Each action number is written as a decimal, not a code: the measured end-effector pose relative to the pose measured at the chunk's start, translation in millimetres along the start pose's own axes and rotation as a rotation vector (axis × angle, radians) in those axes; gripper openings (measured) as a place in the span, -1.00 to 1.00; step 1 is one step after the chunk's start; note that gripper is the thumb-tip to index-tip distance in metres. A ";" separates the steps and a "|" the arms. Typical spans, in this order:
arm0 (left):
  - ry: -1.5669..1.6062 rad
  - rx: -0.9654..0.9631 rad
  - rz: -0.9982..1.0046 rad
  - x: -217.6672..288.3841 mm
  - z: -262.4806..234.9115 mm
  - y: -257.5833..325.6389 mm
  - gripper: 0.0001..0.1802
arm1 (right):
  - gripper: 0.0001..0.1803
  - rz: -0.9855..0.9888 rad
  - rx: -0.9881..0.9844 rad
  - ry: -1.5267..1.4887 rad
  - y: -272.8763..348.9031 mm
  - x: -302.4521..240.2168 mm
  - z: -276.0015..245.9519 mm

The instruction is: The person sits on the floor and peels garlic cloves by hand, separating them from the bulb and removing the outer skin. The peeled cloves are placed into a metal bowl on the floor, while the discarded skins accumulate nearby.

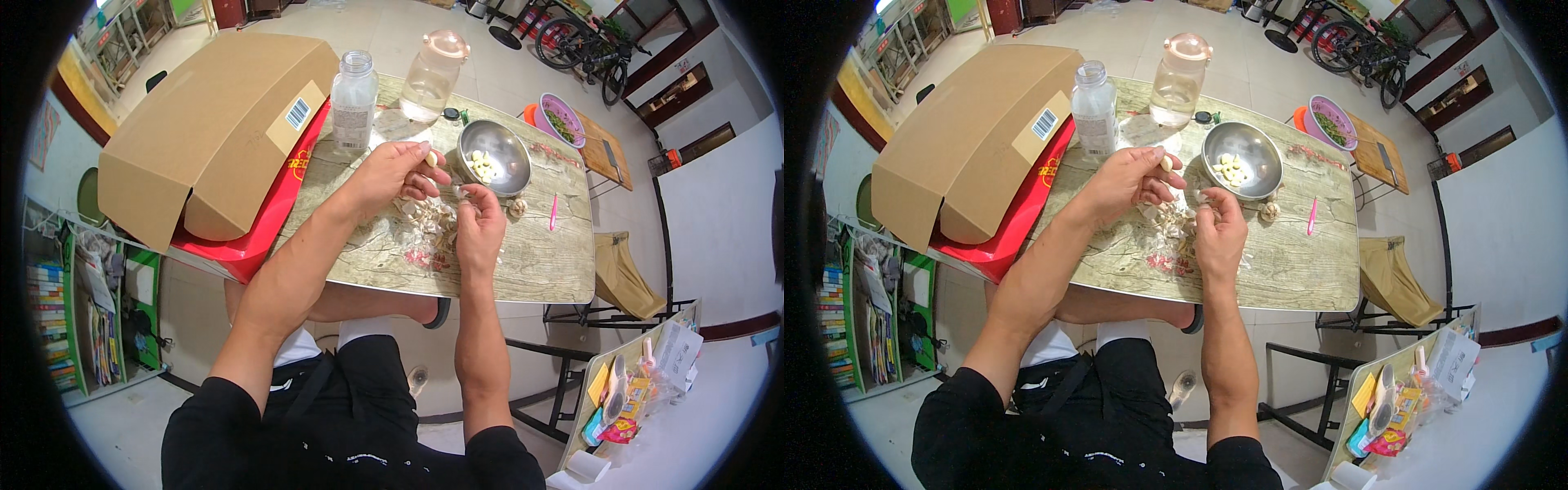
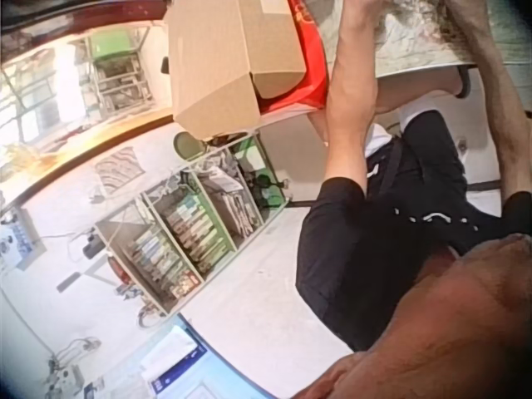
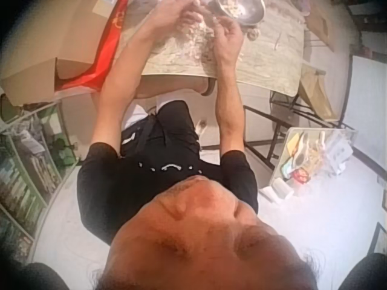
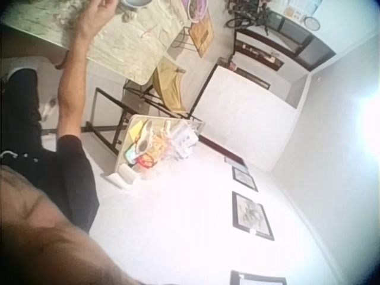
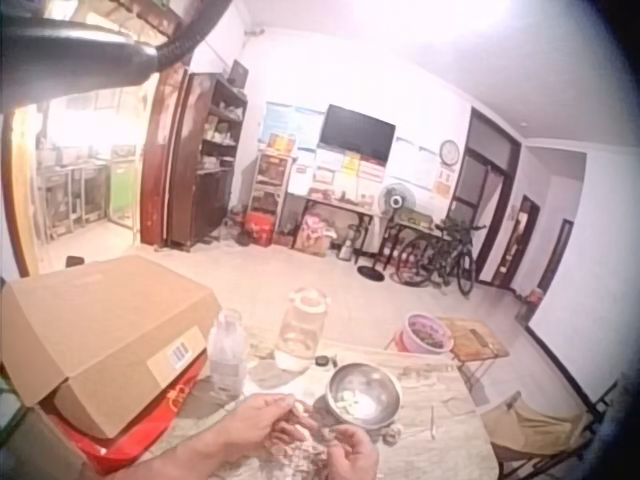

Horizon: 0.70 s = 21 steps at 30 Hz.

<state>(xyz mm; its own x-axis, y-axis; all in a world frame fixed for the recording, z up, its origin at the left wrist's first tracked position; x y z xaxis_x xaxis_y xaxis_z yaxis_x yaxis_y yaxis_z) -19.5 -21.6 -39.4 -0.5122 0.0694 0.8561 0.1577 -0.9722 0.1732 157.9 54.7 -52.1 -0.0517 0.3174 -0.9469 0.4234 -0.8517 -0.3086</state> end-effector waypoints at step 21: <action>-0.190 0.002 0.008 -9.3 4.4 -4.4 -0.57 | -0.82 -0.218 -0.045 0.247 3.8 -4.9 4.0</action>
<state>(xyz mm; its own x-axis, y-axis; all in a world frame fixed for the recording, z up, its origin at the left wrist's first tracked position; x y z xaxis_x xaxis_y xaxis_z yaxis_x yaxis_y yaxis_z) -11.8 -17.0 -46.0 -0.3426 0.1025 0.9339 0.1635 -0.9724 0.1667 156.1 48.2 -49.0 0.0729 0.5861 -0.8070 0.4660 -0.7354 -0.4920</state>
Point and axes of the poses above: each hand's wrist, its own y-axis away from the middle knuckle, its own z-axis out of the palm, x = y × z, the point moved 2 cm from there along -y, towards the middle knuckle, and after that the axes turned 7 degrees about -z, right-handed, at the moved point
